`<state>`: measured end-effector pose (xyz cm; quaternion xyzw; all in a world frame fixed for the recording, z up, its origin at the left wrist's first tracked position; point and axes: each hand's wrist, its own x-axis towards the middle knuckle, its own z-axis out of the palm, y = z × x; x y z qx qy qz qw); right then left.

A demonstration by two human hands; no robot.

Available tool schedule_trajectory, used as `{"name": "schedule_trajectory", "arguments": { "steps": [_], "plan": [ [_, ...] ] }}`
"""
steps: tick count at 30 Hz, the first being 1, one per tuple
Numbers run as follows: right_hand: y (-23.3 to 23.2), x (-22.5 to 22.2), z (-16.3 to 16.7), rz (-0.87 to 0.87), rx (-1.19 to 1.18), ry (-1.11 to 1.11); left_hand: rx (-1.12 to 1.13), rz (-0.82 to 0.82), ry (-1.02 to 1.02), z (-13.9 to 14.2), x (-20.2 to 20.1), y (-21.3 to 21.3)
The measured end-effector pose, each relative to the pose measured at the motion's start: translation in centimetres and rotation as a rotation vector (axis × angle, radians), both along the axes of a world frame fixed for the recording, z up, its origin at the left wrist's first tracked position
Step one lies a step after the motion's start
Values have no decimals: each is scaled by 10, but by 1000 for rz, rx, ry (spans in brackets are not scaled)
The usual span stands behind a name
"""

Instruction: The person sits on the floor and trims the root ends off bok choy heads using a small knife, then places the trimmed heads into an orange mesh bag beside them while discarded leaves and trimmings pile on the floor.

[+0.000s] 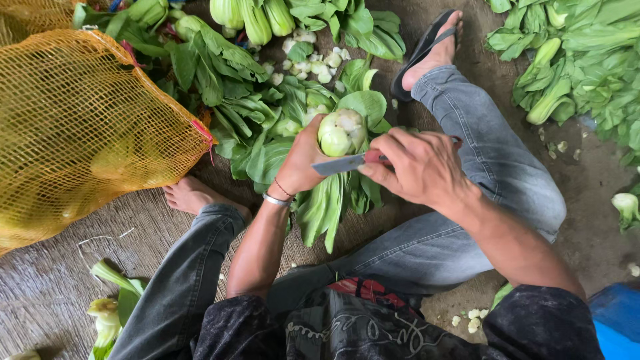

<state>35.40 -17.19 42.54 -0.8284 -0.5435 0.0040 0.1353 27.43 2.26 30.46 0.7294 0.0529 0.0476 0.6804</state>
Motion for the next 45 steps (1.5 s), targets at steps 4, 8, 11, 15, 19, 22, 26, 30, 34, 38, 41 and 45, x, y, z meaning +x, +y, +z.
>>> {"name": "schedule_trajectory", "arguments": {
  "steps": [4, 8, 11, 15, 19, 22, 26, 30, 34, 38, 41, 45],
  "plan": [
    [2, -3, -11, -67, -39, -22, 15, -39, 16, 3, -1, -1],
    [-3, 19, -19, -260, 24, -87, 26, -9, -51, 7, -3, -4],
    [-9, 36, -18, -393, 33, -73, -1, -8, 40, 7, -2, -4],
    [-13, 16, -24, -255, 70, 203, 70, 33, 56, 1, 1, -1],
    [-9, -6, -32, -147, 35, 138, 94, -5, 48, -2, 0, -3],
    [-6, -3, -32, -170, 17, 99, 27, -12, 117, 1, -3, -6],
    [-7, 5, -29, -184, 19, 73, 78, -39, -16, 8, -3, -7],
    [-10, 6, -28, -128, -46, 59, 94, -21, -57, 12, -5, -4],
    [-12, 8, -27, -72, -50, -28, 150, -22, -93, 12, -7, -4],
    [-13, 8, -24, -71, -20, -80, 136, -15, -185, 10, -7, -5],
    [-13, 7, -21, -77, -23, -121, 151, 0, -214, 7, -7, -6],
    [-13, 9, -17, -119, -59, -83, 163, -16, -233, 4, -9, -5]
  ]
}}
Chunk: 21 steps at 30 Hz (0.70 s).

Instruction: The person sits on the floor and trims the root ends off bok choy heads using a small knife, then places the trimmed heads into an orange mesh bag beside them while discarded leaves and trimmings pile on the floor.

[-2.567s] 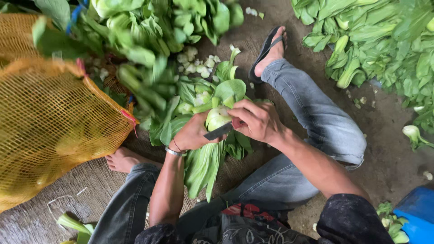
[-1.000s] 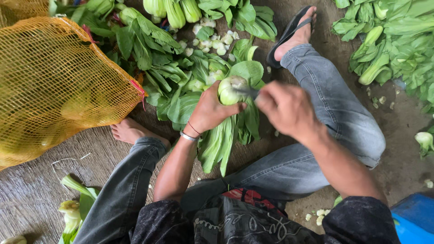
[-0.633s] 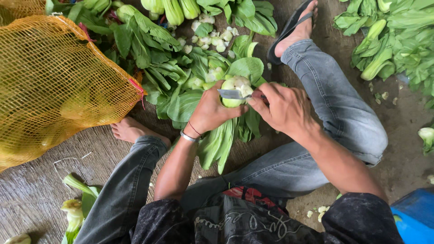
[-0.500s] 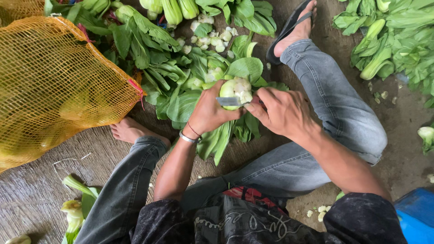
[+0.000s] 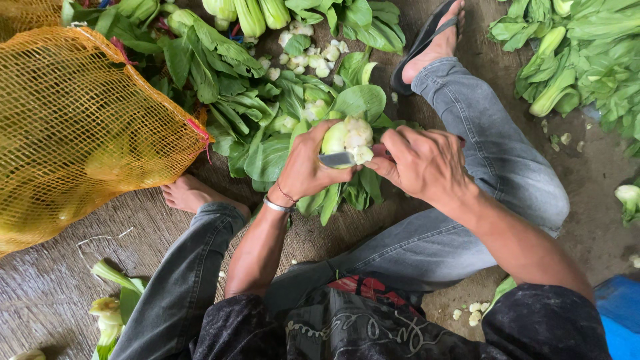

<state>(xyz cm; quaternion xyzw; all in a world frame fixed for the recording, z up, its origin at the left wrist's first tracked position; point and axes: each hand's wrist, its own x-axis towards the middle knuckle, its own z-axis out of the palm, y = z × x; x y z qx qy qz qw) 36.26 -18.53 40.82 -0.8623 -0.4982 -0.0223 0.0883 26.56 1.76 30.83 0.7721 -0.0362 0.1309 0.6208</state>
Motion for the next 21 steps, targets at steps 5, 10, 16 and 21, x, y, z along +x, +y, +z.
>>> {"name": "schedule_trajectory", "arguments": {
  "steps": [5, 10, 16, 21],
  "plan": [
    [-14, 16, 2, -96, 48, 59, 56, -37, 6, 1, 0, -2],
    [-36, 28, -20, -123, 80, 269, 29, -90, 71, 2, 0, -5],
    [-55, 41, -43, -228, 235, 1151, -66, -75, -134, -11, 7, 5],
    [-62, 32, -39, -351, 406, 1399, -243, -64, 115, -24, 8, 10]
  ]
}}
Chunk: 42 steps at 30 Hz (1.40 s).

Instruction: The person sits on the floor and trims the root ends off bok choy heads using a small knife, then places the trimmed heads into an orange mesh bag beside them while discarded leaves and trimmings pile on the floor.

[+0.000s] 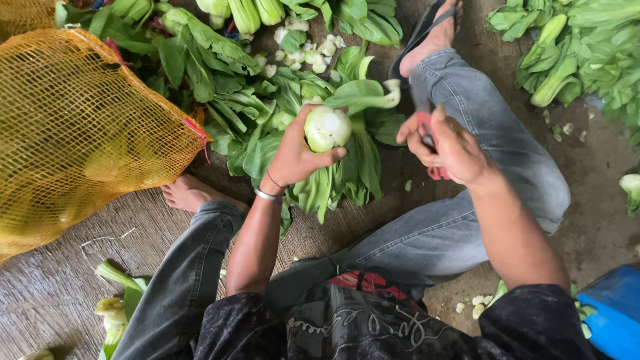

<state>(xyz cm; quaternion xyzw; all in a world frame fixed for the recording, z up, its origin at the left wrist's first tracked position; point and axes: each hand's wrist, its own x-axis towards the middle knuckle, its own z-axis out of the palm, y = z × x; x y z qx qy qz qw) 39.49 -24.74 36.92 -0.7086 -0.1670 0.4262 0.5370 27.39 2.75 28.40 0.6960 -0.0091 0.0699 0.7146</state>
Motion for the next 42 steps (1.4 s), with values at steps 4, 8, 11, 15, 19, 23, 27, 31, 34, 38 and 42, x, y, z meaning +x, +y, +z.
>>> {"name": "schedule_trajectory", "arguments": {
  "steps": [4, 8, 11, 15, 19, 23, 27, 31, 34, 38, 42],
  "plan": [
    [18, -25, -20, -185, -214, -234, -173, -24, 107, -7, 4, -13],
    [45, -55, -79, -338, 113, -158, -476, 35, 159, -18, 12, -34],
    [43, -71, -117, -316, 113, 37, -537, 64, 243, -30, 14, -41],
    [38, -92, -139, -403, 228, 427, -98, 24, 178, -46, 11, -35],
    [31, -120, -150, -434, 353, 859, 12, 199, 191, -57, 13, -6],
    [11, -140, -166, -301, 488, 1092, 11, 431, 177, -62, 6, 35],
    [0, -87, -129, -436, 331, 626, -29, 462, 164, -68, 1, 59],
    [-33, 65, -12, -609, 656, -212, -74, 427, 145, -69, 2, 59],
    [-69, 178, 65, -787, 998, 135, -32, 366, 210, -64, 3, 51],
    [-102, 170, 73, -563, 969, 82, -10, 302, 186, -65, 10, 47],
    [-109, 109, 55, -921, 485, -88, 213, 355, 184, -87, 11, 53]
  ]
}}
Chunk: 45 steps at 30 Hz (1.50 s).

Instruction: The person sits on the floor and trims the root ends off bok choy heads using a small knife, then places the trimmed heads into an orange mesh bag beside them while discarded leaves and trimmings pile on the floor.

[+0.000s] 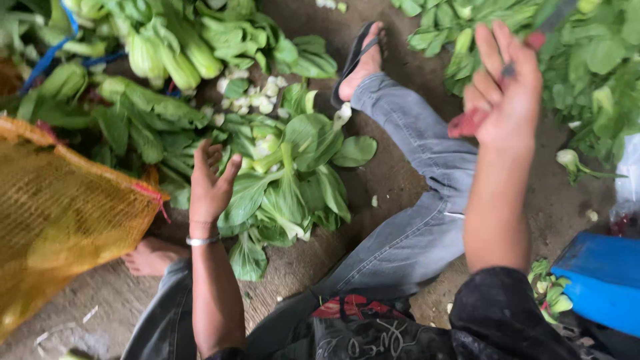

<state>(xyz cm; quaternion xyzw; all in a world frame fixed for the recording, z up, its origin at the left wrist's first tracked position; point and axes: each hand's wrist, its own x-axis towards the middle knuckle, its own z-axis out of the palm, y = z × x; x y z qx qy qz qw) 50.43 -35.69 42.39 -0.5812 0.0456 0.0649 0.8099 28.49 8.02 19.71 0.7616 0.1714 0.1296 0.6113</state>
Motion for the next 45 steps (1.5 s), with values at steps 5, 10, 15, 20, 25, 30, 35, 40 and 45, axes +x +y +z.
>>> {"name": "schedule_trajectory", "arguments": {
  "steps": [5, 10, 15, 20, 25, 30, 35, 40, 45],
  "plan": [
    [-50, -9, -30, 298, 230, 57, 608, 147, 55, -46, 1, 10],
    [-152, 18, -93, 532, 406, 54, 861, 380, 323, -75, -2, 21],
    [-195, 41, -127, 500, 272, 6, 639, 486, 390, -78, 8, 43],
    [-123, 19, -92, 284, 60, 94, 228, 1082, 233, -68, 52, 82],
    [-19, -26, -42, 117, -26, 195, 465, 907, 538, -61, 85, 92],
    [26, -45, -25, 293, -152, 58, 780, 760, 538, -54, 86, 93],
    [32, -48, -27, 278, -149, 108, 703, 509, 132, -39, 100, 65],
    [18, -38, -39, 321, -79, 124, 703, 178, -327, -45, 96, 36],
    [-7, -23, -55, 384, -44, 98, 389, 905, 286, -67, 53, 70]
  ]
}}
